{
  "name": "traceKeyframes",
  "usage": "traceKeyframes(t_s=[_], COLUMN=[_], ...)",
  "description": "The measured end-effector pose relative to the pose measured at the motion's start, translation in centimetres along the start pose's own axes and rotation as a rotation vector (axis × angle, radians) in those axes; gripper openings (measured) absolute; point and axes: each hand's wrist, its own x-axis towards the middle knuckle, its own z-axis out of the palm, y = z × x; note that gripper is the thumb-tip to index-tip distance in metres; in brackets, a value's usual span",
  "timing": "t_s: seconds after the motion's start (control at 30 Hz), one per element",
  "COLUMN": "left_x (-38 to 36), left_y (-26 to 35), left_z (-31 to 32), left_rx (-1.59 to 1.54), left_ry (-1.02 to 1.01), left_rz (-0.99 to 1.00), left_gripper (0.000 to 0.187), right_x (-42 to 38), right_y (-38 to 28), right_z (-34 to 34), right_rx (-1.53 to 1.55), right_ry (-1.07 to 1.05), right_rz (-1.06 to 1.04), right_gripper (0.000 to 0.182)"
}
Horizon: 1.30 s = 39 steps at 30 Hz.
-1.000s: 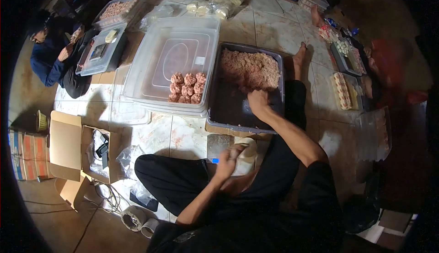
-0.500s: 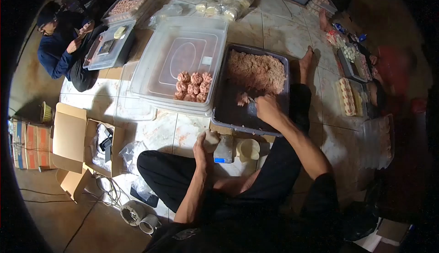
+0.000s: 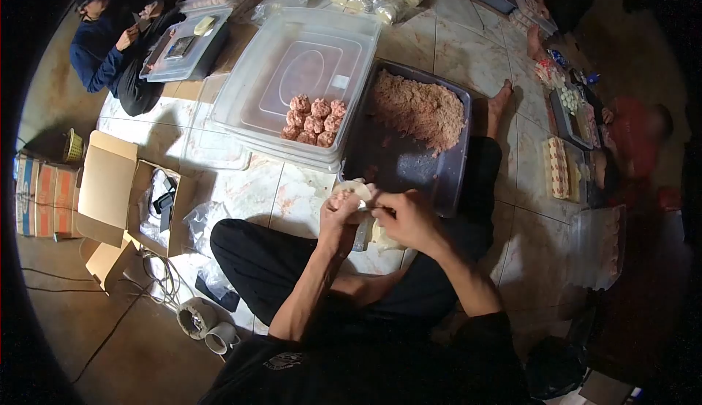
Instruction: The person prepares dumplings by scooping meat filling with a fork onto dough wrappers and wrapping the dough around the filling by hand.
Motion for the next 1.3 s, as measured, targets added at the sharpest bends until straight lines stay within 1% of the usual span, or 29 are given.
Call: traceKeyframes(t_s=[0.07, 0.1, 0.17, 0.2, 0.23, 0.27, 0.3, 0.33, 0.37, 0.4, 0.47, 0.5, 0.53, 0.6, 0.63, 0.67, 0.7, 0.73, 0.77, 0.8, 0.87, 0.9, 0.97, 1.03, 1.07, 1.13, 1.17, 1.27, 1.3], left_x=[0.5, 0.3, 1.1, 1.6, 2.7, 3.0, 3.1, 2.7, 2.4, 1.9, 1.5, 1.8, 1.6, 2.4, 2.8, 3.0, 3.2, 3.1, 3.0, 3.2, 2.7, 2.7, 2.6, 2.5, 2.6, 2.5, 2.2, 2.3, 1.9], left_y=[0.6, 0.8, 0.4, -0.1, -0.9, -0.7, -0.5, -0.1, 0.2, 0.8, 2.1, 2.0, 2.1, 2.2, 2.1, 1.9, 1.8, 2.1, 1.9, 1.3, 1.2, 0.8, -0.3, -0.3, -0.3, -0.2, -0.1, -0.3, 1.1], left_z=[-1.5, -1.8, -3.8, -5.4, -7.7, -7.9, -7.8, -7.0, -6.1, -5.7, -5.7, -7.4, -7.8, -7.5, -7.0, -6.3, -5.5, -3.9, -1.9, -1.3, -0.1, -0.5, -1.8, -1.3, -1.0, -1.1, -1.4, -3.1, -1.1], left_rx=[0.252, 0.322, 0.242, 0.203, 0.190, 0.159, 0.126, 0.101, 0.077, -0.046, -0.290, -0.262, -0.261, -0.266, -0.278, -0.295, -0.311, -0.325, -0.372, -0.386, -0.486, -0.475, -0.461, -0.462, -0.461, -0.437, -0.422, -0.349, -0.333], left_ry=[0.066, 0.145, 0.342, 0.442, 0.394, 0.390, 0.387, 0.371, 0.356, 0.281, 0.130, 0.162, 0.201, 0.262, 0.306, 0.291, 0.274, 0.259, 0.121, 0.071, 0.022, 0.043, 0.097, 0.180, 0.215, 0.099, 0.045, 0.124, 0.250], left_rz=[-0.086, -0.040, 0.082, 0.138, 0.295, 0.239, 0.181, 0.100, 0.020, -0.042, -0.143, -0.161, -0.139, -0.092, -0.104, -0.122, -0.139, -0.159, -0.160, -0.150, -0.142, -0.135, -0.106, -0.068, -0.052, -0.112, -0.145, -0.045, -0.055], left_gripper=[0.031, 0.017, 0.017, 0.017, 0.020, 0.023, 0.026, 0.033, 0.041, 0.044, 0.051, 0.062, 0.063, 0.065, 0.068, 0.068, 0.068, 0.068, 0.076, 0.081, 0.082, 0.082, 0.082, 0.083, 0.083, 0.084, 0.084, 0.087, 0.087], right_x=[0.3, 0.3, 0.2, 0.9, 2.0, 4.0, 6.0, 7.6, 9.2, 10.1, 11.1, 10.5, 9.6, 8.2, 7.1, 5.8, 4.6, 3.5, 2.7, 2.2, 1.0, 0.5, -0.8, -2.2, -2.1, -2.1, -1.8, -2.7, -2.5], right_y=[0.5, 0.7, 1.3, 2.8, 5.4, 9.2, 11.4, 12.4, 14.8, 18.0, 15.0, 14.1, 13.0, 11.3, 8.5, 5.0, 2.9, 2.0, 1.8, 1.8, 1.3, 0.3, -2.1, -2.7, -2.9, -2.9, -0.6, -3.3, -3.8], right_z=[1.0, 0.8, 0.2, -0.1, 0.0, 0.1, 0.2, 1.1, 2.8, 6.5, 4.9, 3.7, 2.5, 0.0, -1.7, -3.6, -4.3, -3.4, -2.1, -0.6, 1.8, 1.3, 0.1, 0.4, 0.8, 2.1, 4.1, 2.1, 2.0], right_rx=[0.169, 0.065, -0.133, -0.298, -0.398, -0.405, -0.445, -0.392, -0.160, -0.110, -0.212, -0.018, 0.229, 0.400, 0.383, 0.362, 0.340, 0.383, 0.260, 0.135, -0.004, -0.044, -0.165, -0.294, -0.230, -0.097, -0.039, -0.173, -0.091], right_ry=[0.007, 0.044, 0.122, 0.105, 0.192, 0.131, 0.081, 0.054, -0.107, -0.045, -0.344, -0.284, -0.259, -0.220, -0.170, -0.120, -0.067, 0.019, 0.083, 0.152, 0.130, 0.112, 0.149, 0.204, 0.209, 0.218, 0.165, 0.144, 0.227], right_rz=[0.029, 0.009, -0.031, 0.114, 0.090, 0.103, 0.131, 0.112, 0.051, -0.175, -0.065, -0.013, 0.055, 0.048, 0.069, 0.087, 0.103, 0.053, -0.053, -0.160, -0.103, -0.073, -0.029, -0.003, -0.042, -0.108, -0.059, 0.006, -0.067], right_gripper=[0.016, 0.015, 0.014, 0.012, 0.011, 0.011, 0.008, 0.006, 0.006, 0.009, 0.015, 0.014, 0.014, 0.017, 0.016, 0.015, 0.015, 0.019, 0.020, 0.022, 0.016, 0.005, 0.004, 0.006, 0.007, 0.008, 0.008, 0.007, 0.008])
